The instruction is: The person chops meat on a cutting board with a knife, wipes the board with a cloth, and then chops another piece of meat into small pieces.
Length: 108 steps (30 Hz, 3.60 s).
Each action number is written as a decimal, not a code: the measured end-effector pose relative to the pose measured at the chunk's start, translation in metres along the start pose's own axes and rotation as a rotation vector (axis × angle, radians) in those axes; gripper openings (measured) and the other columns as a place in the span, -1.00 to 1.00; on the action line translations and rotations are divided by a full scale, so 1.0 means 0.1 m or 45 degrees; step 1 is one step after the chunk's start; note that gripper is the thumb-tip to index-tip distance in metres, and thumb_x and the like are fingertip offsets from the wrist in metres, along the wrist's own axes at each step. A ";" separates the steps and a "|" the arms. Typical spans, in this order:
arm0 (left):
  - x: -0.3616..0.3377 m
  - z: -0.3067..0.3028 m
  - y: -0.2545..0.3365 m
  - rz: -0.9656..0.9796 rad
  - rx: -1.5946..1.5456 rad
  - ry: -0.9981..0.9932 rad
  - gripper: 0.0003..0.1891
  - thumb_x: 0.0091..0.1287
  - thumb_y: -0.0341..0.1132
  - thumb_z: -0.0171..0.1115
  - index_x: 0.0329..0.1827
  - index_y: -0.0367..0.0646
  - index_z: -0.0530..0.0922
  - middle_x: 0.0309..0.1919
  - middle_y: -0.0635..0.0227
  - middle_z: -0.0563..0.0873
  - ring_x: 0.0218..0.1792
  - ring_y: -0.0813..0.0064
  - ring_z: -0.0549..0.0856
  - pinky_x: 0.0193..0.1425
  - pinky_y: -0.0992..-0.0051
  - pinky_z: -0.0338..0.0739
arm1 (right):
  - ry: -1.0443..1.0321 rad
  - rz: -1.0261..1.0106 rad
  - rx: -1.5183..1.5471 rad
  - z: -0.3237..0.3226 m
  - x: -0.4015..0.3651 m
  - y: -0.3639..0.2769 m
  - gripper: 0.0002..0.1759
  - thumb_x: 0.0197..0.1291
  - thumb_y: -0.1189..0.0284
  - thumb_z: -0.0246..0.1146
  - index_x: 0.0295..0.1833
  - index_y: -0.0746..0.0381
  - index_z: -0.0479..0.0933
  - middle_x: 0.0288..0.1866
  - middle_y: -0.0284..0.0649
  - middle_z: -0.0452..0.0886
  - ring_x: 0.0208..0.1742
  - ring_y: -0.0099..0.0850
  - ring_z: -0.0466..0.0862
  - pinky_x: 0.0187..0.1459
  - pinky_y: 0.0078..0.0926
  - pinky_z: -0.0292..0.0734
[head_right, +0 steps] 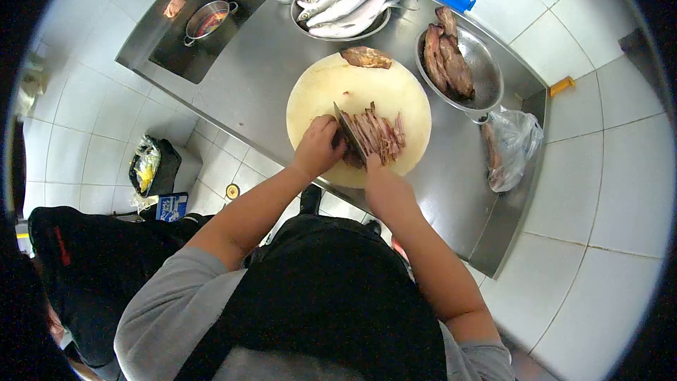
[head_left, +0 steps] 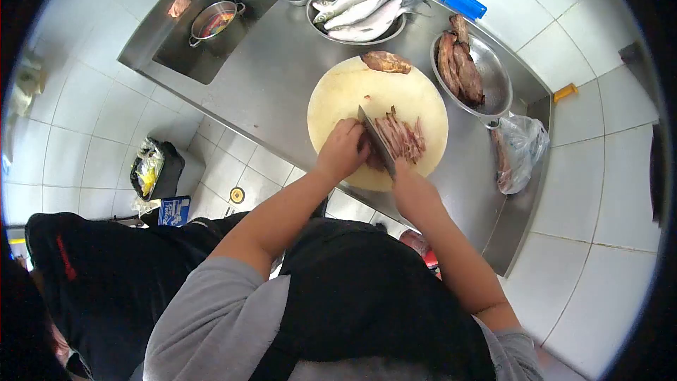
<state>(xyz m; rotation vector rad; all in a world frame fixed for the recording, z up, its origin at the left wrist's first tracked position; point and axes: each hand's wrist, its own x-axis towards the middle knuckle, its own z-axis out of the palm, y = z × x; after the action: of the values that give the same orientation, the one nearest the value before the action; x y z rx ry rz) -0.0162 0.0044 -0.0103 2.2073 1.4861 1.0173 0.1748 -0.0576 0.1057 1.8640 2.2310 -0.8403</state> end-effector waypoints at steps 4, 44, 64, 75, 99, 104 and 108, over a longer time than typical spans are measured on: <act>0.00 -0.03 0.02 -0.059 -0.037 -0.044 -0.57 0.09 -0.34 0.44 0.02 -0.30 0.56 0.05 0.02 0.59 0.13 -0.01 0.57 0.28 0.15 0.51 | 0.071 -0.008 0.032 0.14 0.19 0.07 -0.78 0.45 0.42 -0.12 0.06 0.30 0.29 -0.18 0.28 0.69 -0.10 0.24 0.71 -0.06 0.19 0.57; 0.04 -0.05 -0.13 -0.015 0.006 -0.070 -0.76 0.17 -0.45 0.32 -0.09 -0.25 0.62 -0.13 0.05 0.63 -0.01 -0.02 0.62 0.16 0.14 0.56 | 0.031 0.026 0.061 0.11 0.06 0.02 -0.74 0.49 0.32 -0.04 0.12 0.25 0.28 -0.17 0.27 0.68 -0.09 0.27 0.69 -0.06 0.26 0.53; -0.26 -0.16 0.13 -0.037 0.005 -0.180 -0.48 0.04 -0.27 0.53 0.06 -0.21 0.54 0.10 0.05 0.55 0.19 0.01 0.53 0.33 0.16 0.47 | 0.061 0.030 0.044 0.06 -0.34 0.28 -0.77 0.46 0.35 -0.01 0.07 0.26 0.33 -0.25 0.18 0.69 -0.16 0.21 0.70 -0.11 0.19 0.55; -0.09 -0.11 -0.02 0.008 0.111 -0.024 -0.72 0.14 -0.39 0.37 -0.12 -0.31 0.60 -0.09 0.05 0.66 0.04 0.01 0.63 0.24 0.17 0.54 | 0.072 -0.092 -0.074 0.08 -0.14 0.00 -0.80 0.46 0.40 -0.10 0.05 0.28 0.30 -0.25 0.20 0.69 -0.17 0.20 0.71 -0.12 0.19 0.56; -0.10 -0.14 -0.03 -0.023 0.031 0.026 -0.74 0.14 -0.39 0.35 -0.12 -0.27 0.59 -0.09 0.03 0.65 0.03 -0.02 0.63 0.19 0.12 0.56 | 0.034 -0.065 -0.134 -0.03 -0.14 0.01 -0.77 0.42 0.44 -0.10 0.08 0.31 0.28 -0.29 0.21 0.69 -0.21 0.21 0.72 -0.16 0.22 0.56; -0.13 0.00 -0.13 0.013 0.019 0.099 -0.74 0.14 -0.42 0.33 -0.11 -0.29 0.58 -0.10 0.02 0.66 0.03 -0.03 0.63 0.22 0.12 0.55 | -0.014 -0.054 -0.101 0.01 -0.14 -0.06 -0.77 0.43 0.45 -0.13 0.08 0.33 0.27 -0.24 0.24 0.69 -0.18 0.22 0.72 -0.11 0.19 0.57; -0.11 -0.07 -0.08 -0.066 0.043 0.015 -0.78 0.15 -0.43 0.32 -0.16 -0.31 0.59 -0.16 0.03 0.67 0.01 -0.03 0.64 0.21 0.12 0.54 | -0.065 -0.019 -0.074 -0.03 -0.13 -0.15 -0.76 0.42 0.45 -0.13 0.09 0.34 0.27 -0.23 0.27 0.69 -0.16 0.23 0.71 -0.09 0.20 0.57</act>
<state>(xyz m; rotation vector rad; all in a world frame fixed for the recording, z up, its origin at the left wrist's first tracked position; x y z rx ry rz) -0.0292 -0.0030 -0.0148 2.1771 1.5683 0.9981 0.1648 -0.0690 0.1188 1.7828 2.2166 -0.8073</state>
